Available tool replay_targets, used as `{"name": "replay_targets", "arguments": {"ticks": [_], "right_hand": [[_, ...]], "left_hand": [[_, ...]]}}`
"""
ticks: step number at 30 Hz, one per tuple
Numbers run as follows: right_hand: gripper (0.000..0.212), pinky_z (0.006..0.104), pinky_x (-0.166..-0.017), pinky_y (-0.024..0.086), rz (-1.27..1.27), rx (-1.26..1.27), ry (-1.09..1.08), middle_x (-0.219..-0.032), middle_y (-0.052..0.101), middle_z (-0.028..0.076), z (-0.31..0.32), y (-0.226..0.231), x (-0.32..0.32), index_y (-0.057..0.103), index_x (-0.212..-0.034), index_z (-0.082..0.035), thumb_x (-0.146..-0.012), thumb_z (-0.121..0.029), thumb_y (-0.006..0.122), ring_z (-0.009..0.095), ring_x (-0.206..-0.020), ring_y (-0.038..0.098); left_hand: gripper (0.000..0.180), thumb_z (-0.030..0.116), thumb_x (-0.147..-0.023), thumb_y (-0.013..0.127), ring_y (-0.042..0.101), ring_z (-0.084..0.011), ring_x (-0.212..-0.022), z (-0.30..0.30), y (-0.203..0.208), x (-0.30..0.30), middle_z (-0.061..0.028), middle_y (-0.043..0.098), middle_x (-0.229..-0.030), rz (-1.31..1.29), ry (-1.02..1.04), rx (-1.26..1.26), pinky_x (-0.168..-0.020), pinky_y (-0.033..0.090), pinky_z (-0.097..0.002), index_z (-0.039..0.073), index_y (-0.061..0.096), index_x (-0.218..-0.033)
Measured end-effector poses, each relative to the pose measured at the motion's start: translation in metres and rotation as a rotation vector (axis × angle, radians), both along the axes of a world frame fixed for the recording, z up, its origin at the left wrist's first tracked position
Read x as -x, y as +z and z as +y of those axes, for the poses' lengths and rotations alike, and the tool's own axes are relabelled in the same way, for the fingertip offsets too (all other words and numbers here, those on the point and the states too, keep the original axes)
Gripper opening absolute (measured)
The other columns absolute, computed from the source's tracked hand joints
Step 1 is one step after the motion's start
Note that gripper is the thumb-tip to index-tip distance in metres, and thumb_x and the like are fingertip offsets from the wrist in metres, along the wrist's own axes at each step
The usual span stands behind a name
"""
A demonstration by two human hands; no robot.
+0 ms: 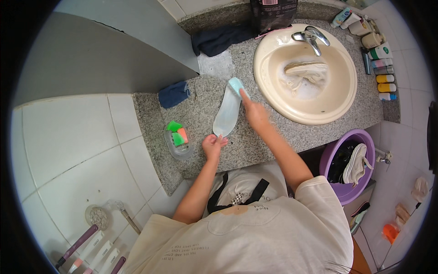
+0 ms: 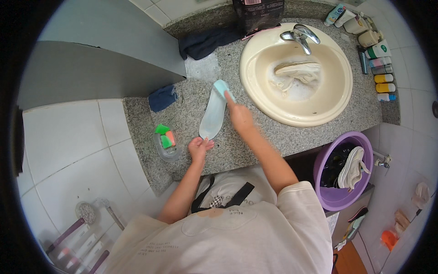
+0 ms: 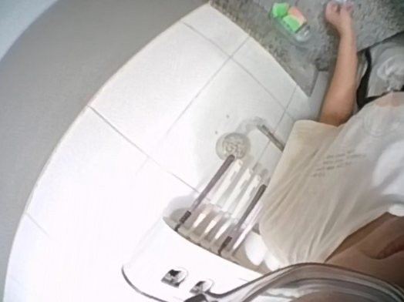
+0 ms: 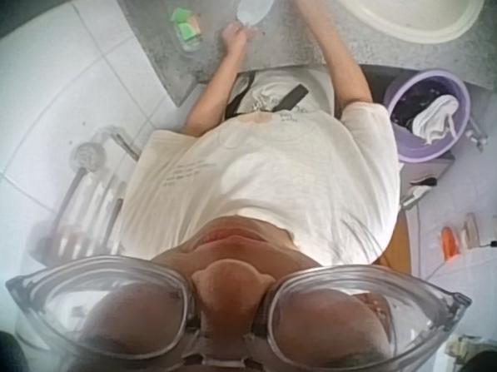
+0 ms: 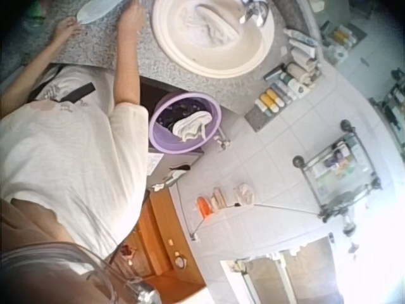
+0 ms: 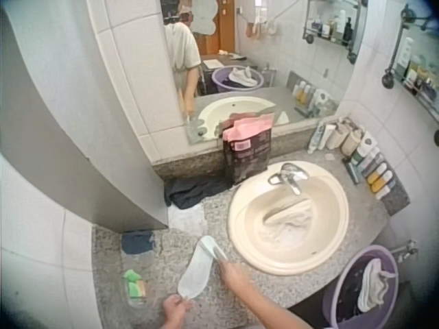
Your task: The person scrubs a white sneaker and its insole with a brush and soapy water in a bathroom sink. They remove the insole, clean both sides, rinse the shoe and insole, and wring out the laces.
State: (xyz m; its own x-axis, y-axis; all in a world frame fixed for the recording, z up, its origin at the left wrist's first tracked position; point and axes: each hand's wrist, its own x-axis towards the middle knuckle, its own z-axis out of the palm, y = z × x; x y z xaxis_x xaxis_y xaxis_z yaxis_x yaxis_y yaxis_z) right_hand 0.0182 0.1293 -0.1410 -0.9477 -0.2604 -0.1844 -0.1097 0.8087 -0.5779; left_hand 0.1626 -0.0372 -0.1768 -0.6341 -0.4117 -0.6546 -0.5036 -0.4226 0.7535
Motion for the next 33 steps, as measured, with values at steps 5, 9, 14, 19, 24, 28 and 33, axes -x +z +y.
{"name": "replay_targets", "arguments": {"ticks": [5, 9, 14, 19, 24, 28, 33], "right_hand": [[0.064, 0.0483, -0.058, 0.049, -0.116, 0.175, 0.307, -0.070, 0.063, 0.020, 0.006, -0.005, -0.109, 0.035, -0.144, -0.022, -0.084, -0.008, 0.052, 0.037, -0.062, 0.063], [0.060, 0.0482, -0.060, 0.049, -0.169, -0.039, 0.343, -0.075, 0.064, 0.020, 0.032, 0.006, -0.080, 0.037, -0.143, -0.022, -0.086, -0.009, 0.050, 0.036, -0.066, 0.063], [0.058, 0.0469, -0.062, 0.050, -0.006, 0.045, -0.017, -0.080, 0.065, 0.021, -0.008, -0.003, -0.008, 0.035, -0.144, -0.025, -0.090, -0.010, 0.049, 0.036, -0.071, 0.065], [0.063, 0.0487, -0.058, 0.048, -0.210, 0.064, 0.321, -0.075, 0.063, 0.022, 0.004, 0.012, -0.103, 0.037, -0.143, -0.023, -0.084, -0.005, 0.051, 0.037, -0.063, 0.063], [0.064, 0.0491, -0.055, 0.047, -0.035, -0.002, 0.163, -0.075, 0.063, 0.022, 0.024, -0.001, -0.031, 0.036, -0.143, -0.024, -0.084, -0.006, 0.052, 0.039, -0.060, 0.061], [0.061, 0.0491, -0.054, 0.047, 0.038, 0.033, 0.058, -0.071, 0.061, 0.023, 0.002, 0.001, 0.016, 0.035, -0.144, -0.022, -0.087, -0.005, 0.048, 0.040, -0.060, 0.061], [0.066, 0.0488, -0.053, 0.049, -0.172, -0.026, 0.130, -0.066, 0.061, 0.023, -0.004, 0.019, -0.096, 0.033, -0.145, -0.022, -0.084, 0.000, 0.047, 0.038, -0.060, 0.063]], "left_hand": [[0.014, -0.005, -0.086, 0.060, 0.069, -0.0260, -0.066, -0.001, -0.006, -0.003, -0.0164, 0.064, -0.076, 0.038, 0.003, -0.012, -0.058, 0.061, -0.0351, 0.001, 0.048, -0.080], [0.014, -0.005, -0.086, 0.059, 0.069, -0.0259, -0.066, -0.004, -0.001, -0.007, -0.0163, 0.064, -0.076, 0.028, 0.018, -0.022, -0.058, 0.061, -0.0349, 0.001, 0.048, -0.080], [0.015, -0.004, -0.086, 0.060, 0.069, -0.0256, -0.066, -0.001, -0.002, -0.001, -0.0161, 0.064, -0.076, 0.019, -0.022, -0.020, -0.059, 0.061, -0.0343, 0.001, 0.048, -0.080], [0.015, -0.005, -0.087, 0.059, 0.069, -0.0257, -0.066, -0.001, -0.004, -0.003, -0.0161, 0.064, -0.076, 0.008, -0.001, 0.002, -0.059, 0.061, -0.0345, 0.001, 0.047, -0.080], [0.014, -0.005, -0.087, 0.059, 0.069, -0.0263, -0.066, -0.002, -0.003, -0.003, -0.0170, 0.064, -0.077, 0.025, -0.001, -0.022, -0.058, 0.061, -0.0348, 0.000, 0.046, -0.082], [0.015, -0.005, -0.087, 0.059, 0.069, -0.0267, -0.066, 0.000, -0.004, -0.001, -0.0181, 0.064, -0.078, 0.014, 0.003, -0.015, -0.058, 0.061, -0.0354, 0.001, 0.046, -0.083], [0.016, -0.005, -0.086, 0.059, 0.069, -0.0276, -0.067, 0.000, -0.006, -0.002, -0.0188, 0.064, -0.078, 0.002, 0.013, 0.003, -0.059, 0.061, -0.0363, 0.001, 0.045, -0.082]]}}
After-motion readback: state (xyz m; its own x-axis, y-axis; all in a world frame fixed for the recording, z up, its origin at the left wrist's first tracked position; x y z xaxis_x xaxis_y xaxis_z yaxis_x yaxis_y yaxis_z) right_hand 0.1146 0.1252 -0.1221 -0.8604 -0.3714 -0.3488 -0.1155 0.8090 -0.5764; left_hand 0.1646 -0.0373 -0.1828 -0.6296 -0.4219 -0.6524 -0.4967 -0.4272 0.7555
